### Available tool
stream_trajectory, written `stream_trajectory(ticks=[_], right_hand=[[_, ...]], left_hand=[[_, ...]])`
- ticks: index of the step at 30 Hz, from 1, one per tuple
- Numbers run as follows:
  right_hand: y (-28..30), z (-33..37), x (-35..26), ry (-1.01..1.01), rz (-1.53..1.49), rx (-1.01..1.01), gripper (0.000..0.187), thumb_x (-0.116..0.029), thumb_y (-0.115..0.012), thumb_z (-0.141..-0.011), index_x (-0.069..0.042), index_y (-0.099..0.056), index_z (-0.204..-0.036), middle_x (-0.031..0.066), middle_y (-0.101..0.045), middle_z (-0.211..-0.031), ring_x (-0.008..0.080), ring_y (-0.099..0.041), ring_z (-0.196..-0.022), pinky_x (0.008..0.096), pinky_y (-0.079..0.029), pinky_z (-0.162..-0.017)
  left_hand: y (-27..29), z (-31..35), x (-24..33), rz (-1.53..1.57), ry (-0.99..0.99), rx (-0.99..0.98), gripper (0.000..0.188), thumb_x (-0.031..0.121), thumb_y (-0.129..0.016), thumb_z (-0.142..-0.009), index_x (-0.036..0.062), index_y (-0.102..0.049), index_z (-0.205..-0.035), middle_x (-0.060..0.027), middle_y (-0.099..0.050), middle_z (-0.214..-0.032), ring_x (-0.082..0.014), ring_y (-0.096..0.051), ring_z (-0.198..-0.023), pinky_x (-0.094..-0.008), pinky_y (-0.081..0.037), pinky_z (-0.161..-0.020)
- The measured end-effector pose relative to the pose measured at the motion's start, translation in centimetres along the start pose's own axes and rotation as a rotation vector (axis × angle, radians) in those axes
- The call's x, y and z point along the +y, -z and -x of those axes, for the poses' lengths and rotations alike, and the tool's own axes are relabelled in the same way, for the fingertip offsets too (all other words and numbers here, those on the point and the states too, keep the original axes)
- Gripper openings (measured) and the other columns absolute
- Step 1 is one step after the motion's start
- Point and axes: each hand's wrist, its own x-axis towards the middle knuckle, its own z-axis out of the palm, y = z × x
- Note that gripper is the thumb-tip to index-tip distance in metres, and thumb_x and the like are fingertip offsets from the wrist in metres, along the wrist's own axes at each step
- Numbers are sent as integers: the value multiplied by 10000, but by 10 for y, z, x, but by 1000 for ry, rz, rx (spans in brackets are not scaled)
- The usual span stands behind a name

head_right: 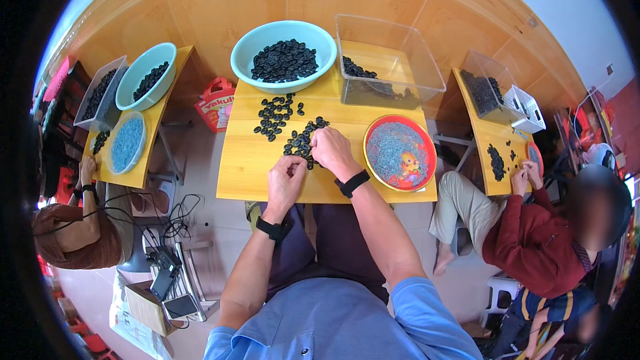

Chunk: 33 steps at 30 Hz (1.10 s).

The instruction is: Sorting small black objects into containers by hand.

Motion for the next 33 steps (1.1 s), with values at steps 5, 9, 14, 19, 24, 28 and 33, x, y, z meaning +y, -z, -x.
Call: stream_trajectory(ticks=[5,9,14,19,24,28,33], right_hand=[[0,12,5,-9,-293,105,68,-88,-708,-769,-43,-688,-817,145,-714,-861,311,-696,-820,409,-552,-737],[-1,33,11,-57,-769,84,111,-100,-717,-822,-18,-674,-883,100,-706,-779,169,-699,-714,297,-546,-666],[-13,55,-17,159,-537,236,84,-45,-659,-849,5,-649,-916,162,-690,-810,291,-697,-724,355,-536,-650],[-6,65,-11,172,-516,250,83,-13,-636,-835,9,-654,-914,166,-687,-857,338,-677,-758,400,-538,-679],[-7,72,-4,228,-495,234,87,-14,-621,-843,-1,-665,-917,144,-700,-886,328,-678,-836,406,-539,-738],[2,80,-1,233,-499,274,92,-34,-627,-855,-7,-672,-929,145,-701,-893,324,-678,-835,403,-539,-738],[59,92,45,-12,-281,394,92,-130,-657,-871,-68,-702,-923,157,-706,-886,338,-686,-809,407,-536,-687]], left_hand=[[-4,0,-9,183,145,18,140,87,-693,-912,-26,-703,-995,-40,-662,-786,-72,-556,-645,-247,-477,-606],[-9,-4,-8,286,108,1,177,79,-680,-938,-32,-693,-1076,-2,-670,-823,-34,-546,-691,-214,-470,-618],[9,-2,-26,365,209,-110,160,89,-659,-960,-23,-704,-1066,2,-671,-781,-45,-577,-672,-198,-457,-589],[10,-5,-18,517,249,-242,112,55,-655,-960,-25,-684,-1032,-42,-706,-842,-70,-628,-711,-199,-477,-626],[11,-6,-12,466,250,-268,101,31,-665,-944,-37,-660,-1017,-69,-717,-861,-96,-666,-748,-207,-507,-669],[9,-6,-20,482,224,-280,128,24,-667,-938,-38,-668,-1051,-56,-714,-866,-89,-661,-761,-201,-501,-674],[17,-2,-33,316,196,-232,188,-1,-665,-930,-26,-687,-1115,-33,-712,-890,-67,-645,-787,-202,-502,-712]])
